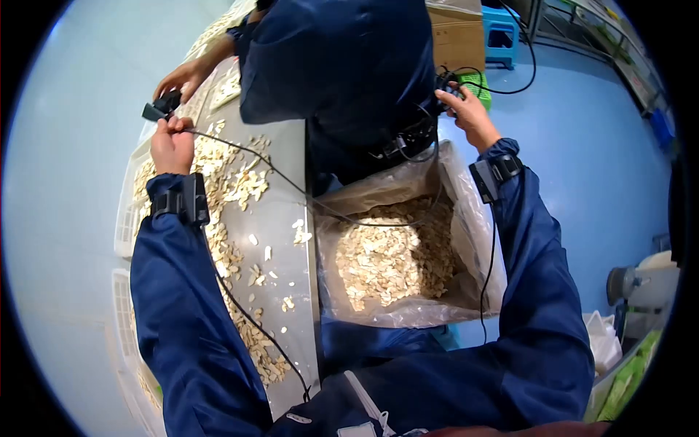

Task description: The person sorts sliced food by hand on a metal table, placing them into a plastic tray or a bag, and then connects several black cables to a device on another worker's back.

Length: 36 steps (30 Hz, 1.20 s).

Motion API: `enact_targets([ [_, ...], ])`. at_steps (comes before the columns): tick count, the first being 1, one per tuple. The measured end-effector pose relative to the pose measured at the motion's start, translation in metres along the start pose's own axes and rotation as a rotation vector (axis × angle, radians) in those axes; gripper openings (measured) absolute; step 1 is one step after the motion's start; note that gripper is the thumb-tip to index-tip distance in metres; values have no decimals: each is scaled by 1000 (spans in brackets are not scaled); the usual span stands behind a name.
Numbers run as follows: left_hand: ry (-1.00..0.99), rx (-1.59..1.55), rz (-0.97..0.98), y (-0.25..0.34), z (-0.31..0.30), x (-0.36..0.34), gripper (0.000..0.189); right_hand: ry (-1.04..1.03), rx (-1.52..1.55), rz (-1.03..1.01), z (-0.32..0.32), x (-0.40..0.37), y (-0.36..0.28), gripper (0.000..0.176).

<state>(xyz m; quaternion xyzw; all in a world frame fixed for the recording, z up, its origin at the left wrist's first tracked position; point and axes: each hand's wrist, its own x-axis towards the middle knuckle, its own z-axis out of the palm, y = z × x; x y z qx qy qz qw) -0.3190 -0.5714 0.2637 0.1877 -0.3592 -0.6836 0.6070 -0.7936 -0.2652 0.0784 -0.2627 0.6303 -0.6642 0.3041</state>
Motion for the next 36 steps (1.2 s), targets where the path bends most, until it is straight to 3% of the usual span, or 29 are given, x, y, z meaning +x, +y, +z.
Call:
enact_targets([
  [2, -37, 11, -25, -1, -3, 1, 30, -12, 30, 1, 2, -5, -5, 67],
  [7, -36, 6, -101, -2, -6, 12, 27, -55, 123, 75, 2, -9, -7, 42],
  [10, 18, 42, -55, -6, 4, 15, 26, -68, 109, 73, -2, -12, -8, 40],
  [12, -64, 94, -68, -8, 2, 22, 31, -57, 96, 72, -2, -13, -8, 44],
  [16, -74, 284, -166, -37, 29, -19, 34, -63, 109, 70, -4, -6, -1, 52],
  [18, -178, 417, -220, -60, 32, -50, 34, -53, 111, 71, -4, -5, 1, 55],
  [24, -334, 608, -467, -118, 32, -159, 35, -35, 145, 81, -3, -7, 4, 67],
  [29, -400, 539, -771, -118, 25, -202, 26, -38, 157, 106, 2, -11, 6, 72],
  [33, -348, 273, -513, -100, 39, -179, 15, -48, 177, 105, 6, -15, 18, 71],
  [36, -314, 157, -259, -66, 75, -143, 17, -26, 211, 109, 10, -16, 21, 62],
])
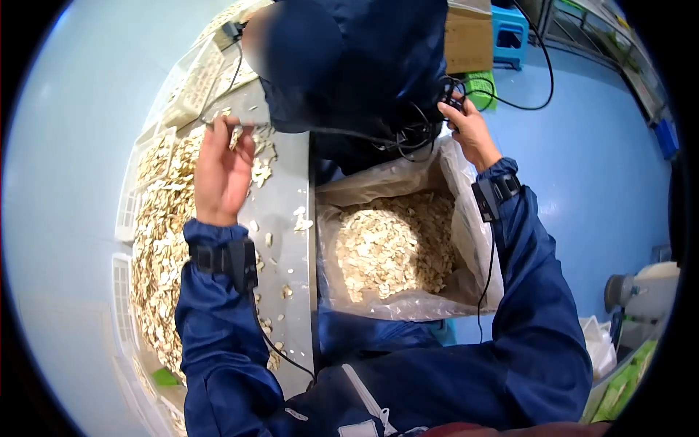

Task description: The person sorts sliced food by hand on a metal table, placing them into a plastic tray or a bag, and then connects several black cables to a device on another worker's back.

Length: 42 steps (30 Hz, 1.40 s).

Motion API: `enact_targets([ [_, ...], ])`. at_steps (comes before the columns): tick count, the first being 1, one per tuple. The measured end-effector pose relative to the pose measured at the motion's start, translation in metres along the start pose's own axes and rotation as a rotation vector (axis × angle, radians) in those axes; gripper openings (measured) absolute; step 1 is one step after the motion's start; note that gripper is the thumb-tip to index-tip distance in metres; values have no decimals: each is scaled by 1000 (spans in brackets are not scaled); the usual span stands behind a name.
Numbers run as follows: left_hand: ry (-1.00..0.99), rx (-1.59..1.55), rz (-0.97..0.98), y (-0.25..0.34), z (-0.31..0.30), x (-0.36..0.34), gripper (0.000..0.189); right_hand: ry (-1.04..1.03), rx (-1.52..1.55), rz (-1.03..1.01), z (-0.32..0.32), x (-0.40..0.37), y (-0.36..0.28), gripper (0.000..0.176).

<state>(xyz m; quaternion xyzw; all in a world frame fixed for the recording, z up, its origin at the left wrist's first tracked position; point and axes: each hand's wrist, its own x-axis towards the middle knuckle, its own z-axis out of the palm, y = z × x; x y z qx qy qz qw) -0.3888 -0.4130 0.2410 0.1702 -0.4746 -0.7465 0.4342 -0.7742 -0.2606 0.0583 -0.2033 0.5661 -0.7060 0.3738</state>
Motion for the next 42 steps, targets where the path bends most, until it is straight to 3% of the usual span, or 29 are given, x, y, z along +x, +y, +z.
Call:
enact_targets([
  [3, 96, 92, 82, 21, 7, 40, 18, 15, 31, 12, 2, 0, 0, 52],
  [6, 343, 313, -10, 15, 5, 66, 18, 39, 45, 41, 7, -3, -3, 49],
  [10, 479, 297, -132, 6, -14, 76, 22, 41, 60, 44, 9, -3, -4, 47],
  [14, 243, 553, -426, -11, -27, 56, 30, 32, -19, -24, 12, -3, -7, 52],
  [15, 104, 713, -523, -14, -22, 49, 37, 45, -26, -57, 15, -8, -13, 56],
  [16, 129, 884, -573, -22, 8, 35, 45, 58, -39, -60, 17, -10, -14, 55],
  [18, -79, 1211, -847, -34, 27, 33, 50, 13, -20, -43, 13, -5, -9, 55],
  [20, -301, 1459, -840, -56, 69, 16, 53, 45, -35, -39, 17, -10, -15, 57],
  [21, -424, 1414, -713, -77, 77, 9, 49, 44, -41, -35, 16, -11, -15, 57],
  [22, -520, 1231, -791, -88, 99, 7, 43, 41, -47, -32, 16, -12, -14, 58],
  [23, -689, 1044, -679, -104, 108, 7, 36, 45, -36, -20, 16, -12, -13, 57],
  [25, -563, 957, -329, -154, 117, 15, 26, 34, -23, -21, 17, -15, -11, 54],
  [26, -485, 1096, -271, -158, 133, 26, 30, 29, -18, -22, 16, -16, -11, 52],
  [28, -231, 792, -190, -200, 131, 44, 39, -33, -18, 54, 6, -19, -15, 48],
  [31, -245, 633, 3, -245, 131, 60, 52, -40, -50, 93, -7, -22, -15, 44],
  [34, -221, 1108, 268, -260, 128, 76, 59, -39, -77, 54, -17, -19, -7, 40],
  [35, -187, 1073, 198, -264, 127, 84, 65, -41, -48, 13, -18, -18, -6, 40],
  [38, -420, 1161, 290, -277, 126, 90, 72, -79, -47, -161, -19, -18, 3, 50],
  [42, -337, 1178, 329, -278, 128, 87, 67, -120, -414, -281, -21, -31, -10, 51],
])
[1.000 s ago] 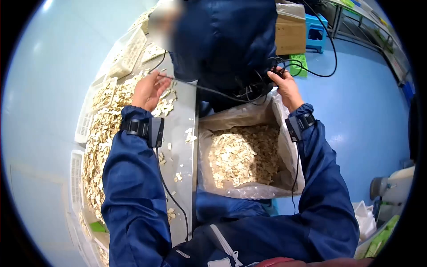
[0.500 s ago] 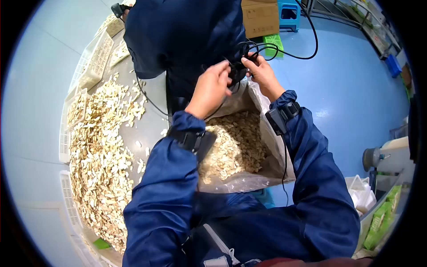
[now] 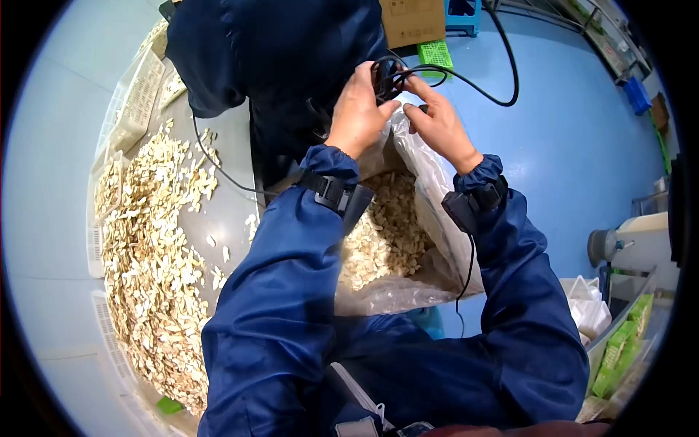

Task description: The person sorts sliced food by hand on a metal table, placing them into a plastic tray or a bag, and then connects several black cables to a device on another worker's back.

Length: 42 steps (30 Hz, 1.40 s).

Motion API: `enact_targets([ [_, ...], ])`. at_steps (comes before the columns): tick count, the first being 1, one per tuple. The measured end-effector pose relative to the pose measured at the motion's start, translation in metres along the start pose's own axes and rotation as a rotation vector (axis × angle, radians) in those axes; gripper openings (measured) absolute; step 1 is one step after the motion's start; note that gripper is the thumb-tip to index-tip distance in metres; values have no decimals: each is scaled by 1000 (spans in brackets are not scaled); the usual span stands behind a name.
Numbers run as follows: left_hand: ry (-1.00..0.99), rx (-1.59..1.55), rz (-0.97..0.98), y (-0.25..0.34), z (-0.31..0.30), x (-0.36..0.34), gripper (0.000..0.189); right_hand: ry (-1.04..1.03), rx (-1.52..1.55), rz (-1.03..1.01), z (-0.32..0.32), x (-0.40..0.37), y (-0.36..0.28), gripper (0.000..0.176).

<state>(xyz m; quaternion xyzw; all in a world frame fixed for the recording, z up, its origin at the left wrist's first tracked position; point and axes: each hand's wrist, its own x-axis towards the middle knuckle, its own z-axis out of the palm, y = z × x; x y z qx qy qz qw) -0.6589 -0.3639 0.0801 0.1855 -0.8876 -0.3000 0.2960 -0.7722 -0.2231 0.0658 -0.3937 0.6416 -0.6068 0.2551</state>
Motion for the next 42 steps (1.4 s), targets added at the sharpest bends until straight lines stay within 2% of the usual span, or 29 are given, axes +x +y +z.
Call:
enact_targets([
  [2, 1, -52, -73, -2, -6, 1, 54, -49, -72, -31, -7, -3, -6, 49],
  [4, -103, -52, -102, 2, -18, 2, 53, -86, -92, -28, -12, -1, -5, 48],
  [5, -170, -121, -213, 5, -22, 2, 50, -59, 43, -24, -9, 2, 2, 52],
  [8, 186, 113, 215, 9, -39, -15, 47, -28, 209, 17, -4, 6, 8, 56],
  [10, 168, 74, -2, 22, -59, -42, 46, 1, 271, 44, -4, 7, 13, 56],
  [12, -4, 120, -185, 23, -59, -79, 47, 14, 313, 61, -1, 6, 19, 56],
  [14, -64, 365, -116, 7, -37, -123, 49, 12, 329, 57, 1, 9, 20, 55],
  [16, -283, 275, -300, 9, -34, -144, 55, 25, 326, 78, 5, 7, 10, 53],
  [17, -470, 264, -447, 2, -36, -145, 44, 31, 309, 91, 5, 4, 6, 52],
  [20, -477, 417, -244, 23, -80, -117, 27, 30, 270, 100, 2, 4, 10, 52],
  [22, -271, 511, -102, 25, -112, -87, 14, 27, 256, 107, 1, 2, 14, 52],
  [24, -135, 712, 159, 36, -141, -47, 11, 25, 252, 116, 2, 2, 13, 52],
  [27, -59, 893, 381, 44, -157, -1, 12, 4, 298, 110, 7, 4, 12, 60],
  [30, -49, 917, 385, 33, -152, 11, 13, 12, 284, 82, 15, 7, 17, 73],
  [31, -27, 930, 390, 31, -148, 10, 13, -9, 293, 106, 15, 7, 16, 86],
  [35, -62, 939, 367, 19, -143, -2, 12, 23, 327, 67, 28, 4, 6, 95],
  [42, -281, 912, 152, -13, -152, -45, 10, 18, 286, 116, 32, 3, 3, 88],
])
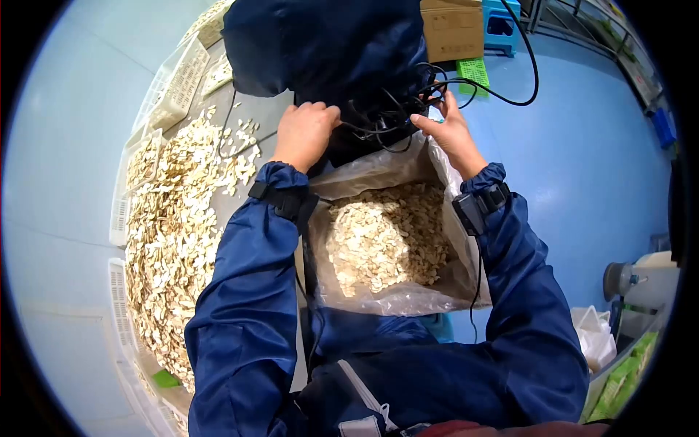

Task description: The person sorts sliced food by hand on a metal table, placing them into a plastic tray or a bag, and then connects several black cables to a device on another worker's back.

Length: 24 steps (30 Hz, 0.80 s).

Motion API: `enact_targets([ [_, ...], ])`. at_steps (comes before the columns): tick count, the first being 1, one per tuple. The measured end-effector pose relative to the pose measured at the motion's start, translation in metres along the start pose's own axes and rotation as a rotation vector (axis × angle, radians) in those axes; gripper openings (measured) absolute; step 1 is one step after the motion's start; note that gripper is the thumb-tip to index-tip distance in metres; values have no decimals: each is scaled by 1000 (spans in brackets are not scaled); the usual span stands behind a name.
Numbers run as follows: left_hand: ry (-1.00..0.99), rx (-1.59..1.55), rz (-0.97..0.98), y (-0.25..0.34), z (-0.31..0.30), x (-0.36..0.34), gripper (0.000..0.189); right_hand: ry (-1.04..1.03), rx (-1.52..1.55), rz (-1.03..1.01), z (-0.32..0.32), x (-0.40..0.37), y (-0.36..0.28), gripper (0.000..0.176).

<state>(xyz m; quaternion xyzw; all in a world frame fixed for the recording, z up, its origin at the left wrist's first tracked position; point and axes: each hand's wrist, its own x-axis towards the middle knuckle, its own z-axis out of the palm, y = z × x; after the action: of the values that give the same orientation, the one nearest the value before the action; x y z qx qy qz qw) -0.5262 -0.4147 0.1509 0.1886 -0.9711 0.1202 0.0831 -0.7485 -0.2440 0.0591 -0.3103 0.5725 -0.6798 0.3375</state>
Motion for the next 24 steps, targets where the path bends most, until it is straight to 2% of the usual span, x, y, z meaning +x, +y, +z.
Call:
enact_targets([
  [4, -89, -36, -52, 6, 4, -5, 11, -10, 26, -48, 1, -2, 3, 80],
  [6, 5, -243, -79, 25, 6, 4, 15, -27, 65, -38, 3, -5, 1, 75],
  [9, 306, -573, -10, 67, 16, 30, 41, -39, 44, -39, 7, -10, 0, 75],
  [10, 381, -627, 22, 78, 24, 39, 51, -20, -76, -56, 9, -16, -5, 76],
  [12, 364, -611, -32, 101, 37, 53, 73, 15, -320, -94, 8, -26, -16, 78],
  [14, 476, -592, -74, 116, 49, 65, 79, 20, -457, -159, 1, -24, 0, 78],
  [16, 415, -649, -100, 117, 49, 76, 75, -2, -642, -298, -8, -28, 3, 76],
  [17, 384, -675, -115, 117, 50, 79, 74, 29, -712, -435, -12, -29, 10, 73],
  [20, 296, -832, -137, 114, 52, 84, 65, -52, -680, -372, -20, -30, 6, 75],
  [21, 271, -856, -165, 113, 52, 84, 55, -120, -558, -270, -18, -37, -8, 76],
  [24, 346, -852, -191, 101, 60, 85, 46, -170, -73, 95, -21, -53, -13, 76],
])
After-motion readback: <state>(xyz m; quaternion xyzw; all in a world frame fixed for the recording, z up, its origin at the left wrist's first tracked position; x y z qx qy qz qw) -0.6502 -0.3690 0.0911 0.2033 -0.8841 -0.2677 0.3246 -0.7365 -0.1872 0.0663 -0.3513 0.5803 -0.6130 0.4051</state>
